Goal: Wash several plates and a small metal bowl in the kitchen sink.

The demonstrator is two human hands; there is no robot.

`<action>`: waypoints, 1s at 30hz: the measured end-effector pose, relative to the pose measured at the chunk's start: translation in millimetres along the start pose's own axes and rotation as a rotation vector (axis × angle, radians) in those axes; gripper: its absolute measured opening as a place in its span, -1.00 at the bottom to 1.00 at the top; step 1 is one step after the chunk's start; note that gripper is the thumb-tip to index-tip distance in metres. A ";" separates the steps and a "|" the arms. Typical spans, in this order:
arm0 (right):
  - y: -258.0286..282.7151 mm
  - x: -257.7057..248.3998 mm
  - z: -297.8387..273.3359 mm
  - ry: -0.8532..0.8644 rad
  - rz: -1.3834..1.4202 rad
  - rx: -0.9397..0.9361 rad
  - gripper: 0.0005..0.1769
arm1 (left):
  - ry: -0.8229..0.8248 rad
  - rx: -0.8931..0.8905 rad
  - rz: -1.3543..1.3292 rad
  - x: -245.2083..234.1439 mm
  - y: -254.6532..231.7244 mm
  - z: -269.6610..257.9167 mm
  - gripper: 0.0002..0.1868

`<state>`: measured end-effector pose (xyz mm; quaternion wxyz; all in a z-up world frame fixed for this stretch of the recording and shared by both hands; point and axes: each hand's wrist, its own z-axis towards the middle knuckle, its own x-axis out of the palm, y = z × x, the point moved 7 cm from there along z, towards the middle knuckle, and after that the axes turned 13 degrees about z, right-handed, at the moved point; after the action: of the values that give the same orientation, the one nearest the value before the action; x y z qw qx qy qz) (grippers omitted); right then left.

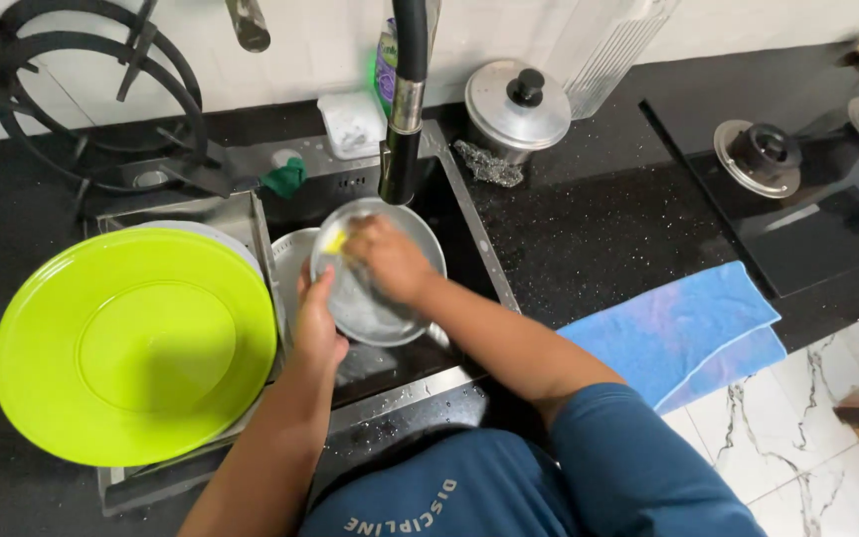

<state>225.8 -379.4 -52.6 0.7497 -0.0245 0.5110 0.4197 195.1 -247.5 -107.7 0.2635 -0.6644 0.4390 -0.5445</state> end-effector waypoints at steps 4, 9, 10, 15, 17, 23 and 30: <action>9.0 -19.0 -12.1 0.200 -0.227 0.227 -0.61 | -0.049 -0.114 -0.078 -3.7 -1.3 -3.4 -0.43; 28.3 29.0 -38.5 0.325 0.401 0.006 -0.61 | 0.061 0.042 -0.179 -17.5 19.6 13.7 -0.43; 29.3 29.2 -30.8 0.318 0.401 0.013 -0.61 | 0.067 0.035 -0.174 -20.2 28.2 18.5 -0.43; -1.9 -14.6 11.3 0.012 -0.058 0.059 -0.65 | -0.011 -0.191 0.001 8.4 2.2 -10.8 -0.41; -6.4 -14.3 0.4 0.172 -0.134 0.180 -0.67 | -0.010 -0.133 -0.032 5.1 0.6 -7.5 -0.42; 15.5 36.2 -40.0 0.410 0.332 0.146 -0.66 | 0.000 0.078 -0.083 -8.4 13.0 10.3 -0.46; 2.6 -20.1 8.3 -0.091 -0.006 0.036 -0.59 | 0.026 0.001 0.034 -5.3 22.1 10.4 -0.47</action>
<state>227.8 -386.0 -31.8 0.7737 0.0068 0.4839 0.4090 198.3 -254.7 -131.4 0.2672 -0.6495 0.4536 -0.5486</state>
